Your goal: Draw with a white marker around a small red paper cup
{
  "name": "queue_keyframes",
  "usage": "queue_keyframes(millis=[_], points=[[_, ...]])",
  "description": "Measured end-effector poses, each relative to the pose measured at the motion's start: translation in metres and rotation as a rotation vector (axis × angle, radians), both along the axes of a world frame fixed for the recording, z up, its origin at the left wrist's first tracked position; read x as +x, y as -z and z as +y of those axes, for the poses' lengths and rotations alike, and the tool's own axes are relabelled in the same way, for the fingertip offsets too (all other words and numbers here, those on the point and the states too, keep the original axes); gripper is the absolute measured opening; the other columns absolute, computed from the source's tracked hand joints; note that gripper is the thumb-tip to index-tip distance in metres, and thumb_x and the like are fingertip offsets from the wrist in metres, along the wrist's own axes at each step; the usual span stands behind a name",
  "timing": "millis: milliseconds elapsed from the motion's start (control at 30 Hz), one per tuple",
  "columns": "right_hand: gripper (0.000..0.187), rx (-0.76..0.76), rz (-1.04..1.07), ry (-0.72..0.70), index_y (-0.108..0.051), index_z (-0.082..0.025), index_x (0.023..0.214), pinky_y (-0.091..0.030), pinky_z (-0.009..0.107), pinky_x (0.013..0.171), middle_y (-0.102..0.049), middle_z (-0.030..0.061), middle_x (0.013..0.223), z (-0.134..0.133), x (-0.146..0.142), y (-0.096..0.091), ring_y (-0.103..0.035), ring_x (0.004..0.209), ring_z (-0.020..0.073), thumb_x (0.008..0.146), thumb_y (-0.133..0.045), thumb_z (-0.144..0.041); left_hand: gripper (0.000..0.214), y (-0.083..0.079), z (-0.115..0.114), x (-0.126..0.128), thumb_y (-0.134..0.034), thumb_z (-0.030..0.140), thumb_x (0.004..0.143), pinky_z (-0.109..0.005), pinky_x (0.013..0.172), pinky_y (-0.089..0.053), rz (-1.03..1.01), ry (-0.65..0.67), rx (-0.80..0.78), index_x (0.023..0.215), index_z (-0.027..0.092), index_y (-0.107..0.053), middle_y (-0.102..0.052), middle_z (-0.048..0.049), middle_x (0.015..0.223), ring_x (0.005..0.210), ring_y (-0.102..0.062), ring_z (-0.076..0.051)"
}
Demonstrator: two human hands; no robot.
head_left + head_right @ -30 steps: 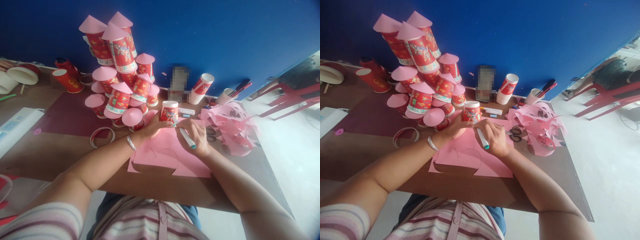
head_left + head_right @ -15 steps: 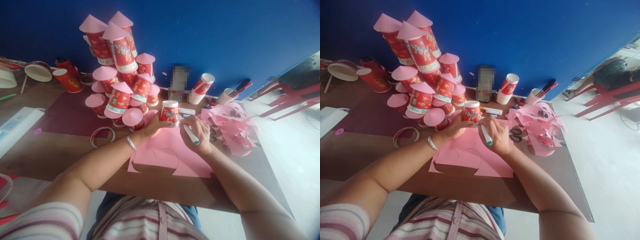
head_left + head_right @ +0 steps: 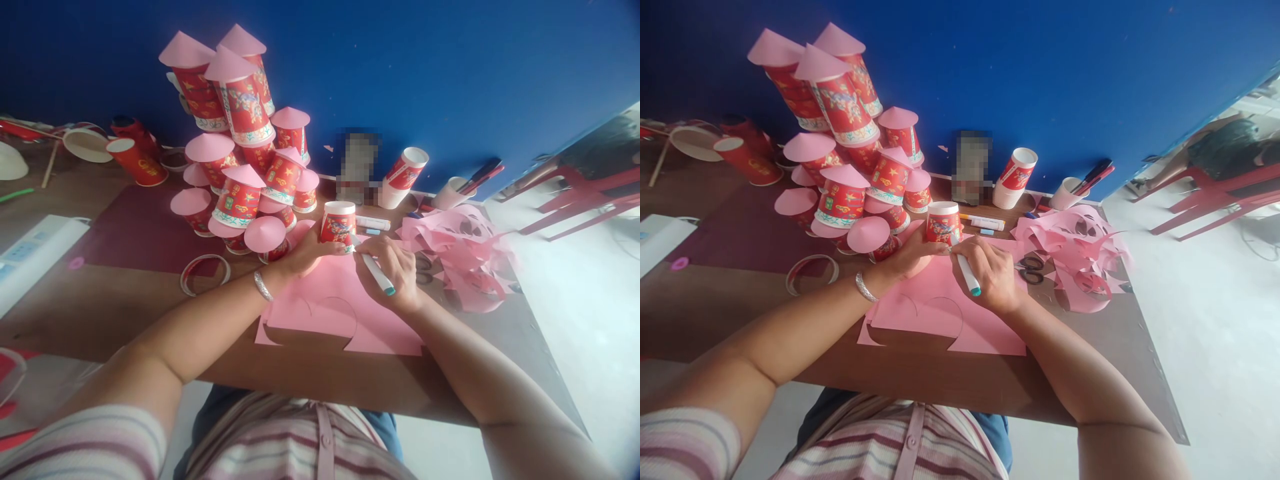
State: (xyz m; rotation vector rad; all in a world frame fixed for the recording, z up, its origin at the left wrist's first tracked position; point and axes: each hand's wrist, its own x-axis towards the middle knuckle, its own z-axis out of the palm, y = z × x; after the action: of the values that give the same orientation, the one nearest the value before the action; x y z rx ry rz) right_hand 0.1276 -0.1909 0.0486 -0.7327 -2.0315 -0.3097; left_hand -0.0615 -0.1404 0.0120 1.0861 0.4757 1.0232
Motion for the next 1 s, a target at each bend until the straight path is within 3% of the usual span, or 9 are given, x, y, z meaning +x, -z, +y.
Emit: queue_keyframes(millis=[533, 767, 1000], points=[[0.018, 0.044, 0.045, 0.046, -0.062, -0.024, 0.110, -0.057, 0.026, 0.060, -0.073, 0.0000, 0.088, 0.0008, 0.0023, -0.0065, -0.071, 0.070, 0.0145, 0.098, -0.063, -0.010, 0.045, -0.0022, -0.0009, -0.0002, -0.095, 0.031, 0.073, -0.037, 0.093, -0.057, -0.010, -0.008, 0.012, 0.112, 0.020, -0.077, -0.077, -0.0055, 0.102, 0.100, -0.071, -0.021], [0.016, 0.035, 0.034, 0.030, -0.062, -0.022, 0.110, -0.057, 0.025, 0.060, -0.074, 0.0015, 0.090, 0.0018, 0.0037, -0.0058, -0.072, 0.071, 0.0145, 0.099, -0.064, -0.011, 0.051, 0.0030, -0.0004, -0.0002, -0.095, 0.035, 0.075, -0.042, 0.099, -0.055, 0.025, 0.005, 0.011, 0.117, 0.019, -0.073, -0.077, -0.0090, 0.115, 0.110, -0.070, -0.026], [0.026, 0.001, 0.039, 0.008, -0.064, -0.023, 0.116, -0.061, 0.026, 0.065, -0.076, 0.0018, 0.095, 0.0018, 0.0037, -0.0064, -0.076, 0.079, 0.0161, 0.097, -0.064, -0.006, 0.049, 0.0052, 0.0012, -0.0007, -0.095, 0.036, 0.076, -0.042, 0.097, -0.053, 0.051, 0.026, 0.040, 0.115, 0.018, -0.072, -0.076, -0.0099, 0.116, 0.110, -0.070, -0.027]])
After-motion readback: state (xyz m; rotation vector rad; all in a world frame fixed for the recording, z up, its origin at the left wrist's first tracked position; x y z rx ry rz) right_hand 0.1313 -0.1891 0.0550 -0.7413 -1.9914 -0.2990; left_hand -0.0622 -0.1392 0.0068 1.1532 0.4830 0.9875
